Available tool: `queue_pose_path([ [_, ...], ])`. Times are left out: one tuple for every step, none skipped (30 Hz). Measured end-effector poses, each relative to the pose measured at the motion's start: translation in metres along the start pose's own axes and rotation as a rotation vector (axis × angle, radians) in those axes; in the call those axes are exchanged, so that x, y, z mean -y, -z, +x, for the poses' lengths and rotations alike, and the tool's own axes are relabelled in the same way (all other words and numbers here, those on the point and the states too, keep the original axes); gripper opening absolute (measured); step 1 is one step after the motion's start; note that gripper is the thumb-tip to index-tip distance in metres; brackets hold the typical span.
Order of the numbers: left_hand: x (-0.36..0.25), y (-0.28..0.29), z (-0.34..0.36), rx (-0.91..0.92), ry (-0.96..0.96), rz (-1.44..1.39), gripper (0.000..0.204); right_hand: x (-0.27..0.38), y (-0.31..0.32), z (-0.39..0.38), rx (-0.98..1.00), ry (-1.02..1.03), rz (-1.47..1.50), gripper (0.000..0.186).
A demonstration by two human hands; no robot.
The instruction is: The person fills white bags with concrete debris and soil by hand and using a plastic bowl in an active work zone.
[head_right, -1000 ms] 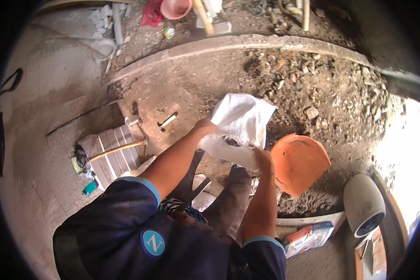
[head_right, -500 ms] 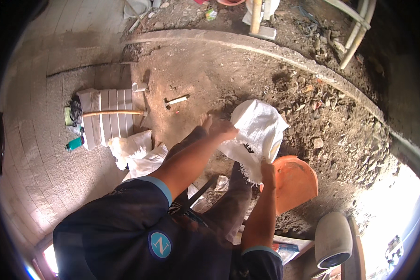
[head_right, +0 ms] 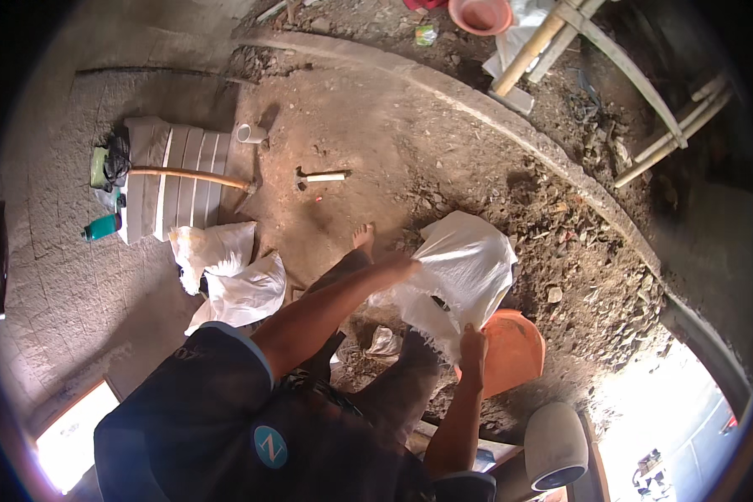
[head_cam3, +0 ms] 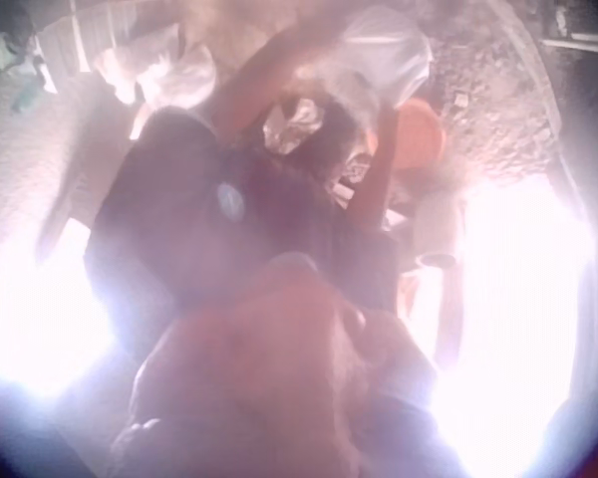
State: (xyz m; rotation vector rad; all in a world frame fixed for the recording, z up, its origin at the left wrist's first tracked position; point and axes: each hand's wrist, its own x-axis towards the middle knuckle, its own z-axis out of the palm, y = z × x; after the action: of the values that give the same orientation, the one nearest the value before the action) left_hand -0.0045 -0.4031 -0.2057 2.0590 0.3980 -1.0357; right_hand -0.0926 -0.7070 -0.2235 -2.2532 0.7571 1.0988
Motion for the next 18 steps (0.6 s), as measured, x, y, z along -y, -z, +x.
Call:
queue_pose_path([
  [-0.024, 0.015, -0.022, -0.015, 0.037, -0.062, 0.044, 0.004, 0.018, -0.006, -0.004, -0.041, 0.061, 0.051],
  [-0.024, 0.045, -0.047, 0.006, 0.135, -0.094, 0.043, 0.036, 0.022, -0.034, 0.053, -0.074, 0.135, 0.049],
  [-0.031, 0.074, -0.069, 0.027, 0.213, -0.131, 0.043, 0.060, 0.030, -0.054, 0.085, -0.108, 0.206, 0.048],
  [0.005, 0.076, -0.070, 0.013, 0.276, -0.237, 0.044, 0.079, 0.023, -0.066, 0.101, 0.065, 0.049, 0.045],
  [0.028, 0.083, -0.076, -0.002, 0.267, -0.287, 0.045, 0.092, 0.021, -0.073, 0.099, 0.230, -0.109, 0.043],
  [0.053, 0.091, -0.083, -0.017, 0.265, -0.333, 0.046, 0.106, 0.015, -0.080, 0.103, 0.400, -0.262, 0.041],
  [0.074, 0.100, -0.098, -0.036, 0.199, -0.323, 0.047, 0.126, 0.013, -0.093, 0.149, 0.361, -0.213, 0.038],
  [0.090, 0.112, -0.114, -0.028, 0.254, -0.329, 0.046, 0.150, 0.008, -0.110, 0.192, 0.321, -0.163, 0.036],
  [0.108, 0.125, -0.131, -0.020, 0.315, -0.334, 0.046, 0.169, -0.005, -0.123, 0.242, 0.280, -0.108, 0.034],
  [0.116, 0.136, -0.143, 0.032, 0.473, -0.366, 0.043, 0.179, -0.011, -0.131, 0.240, 0.414, -0.249, 0.033],
  [0.123, 0.148, -0.163, 0.006, 0.463, -0.390, 0.043, 0.185, -0.021, -0.136, 0.240, 0.544, -0.388, 0.033],
  [0.132, 0.159, -0.185, -0.019, 0.456, -0.408, 0.044, 0.190, -0.036, -0.140, 0.246, 0.559, -0.348, 0.041],
  [0.146, 0.162, -0.208, -0.147, 0.521, -0.571, 0.044, 0.198, -0.054, -0.149, 0.258, 0.577, -0.301, 0.050],
  [0.161, 0.160, -0.229, -0.271, 0.583, -0.736, 0.044, 0.214, -0.070, -0.160, 0.311, 0.715, -0.474, 0.039],
  [0.178, 0.162, -0.251, -0.303, 0.640, -0.705, 0.044, 0.231, -0.085, -0.172, 0.365, 0.844, -0.650, 0.030],
  [0.193, 0.168, -0.276, -0.345, 0.701, -0.665, 0.044, 0.256, -0.098, -0.188, 0.460, 0.747, -0.585, 0.030],
  [0.217, 0.166, -0.300, -0.357, 0.748, -0.647, 0.044, 0.276, -0.115, -0.202, 0.549, 0.652, -0.523, 0.029],
  [0.238, 0.161, -0.307, -0.358, 0.774, -0.636, 0.045, 0.259, -0.153, -0.190, 0.507, 0.801, -0.570, 0.028],
])
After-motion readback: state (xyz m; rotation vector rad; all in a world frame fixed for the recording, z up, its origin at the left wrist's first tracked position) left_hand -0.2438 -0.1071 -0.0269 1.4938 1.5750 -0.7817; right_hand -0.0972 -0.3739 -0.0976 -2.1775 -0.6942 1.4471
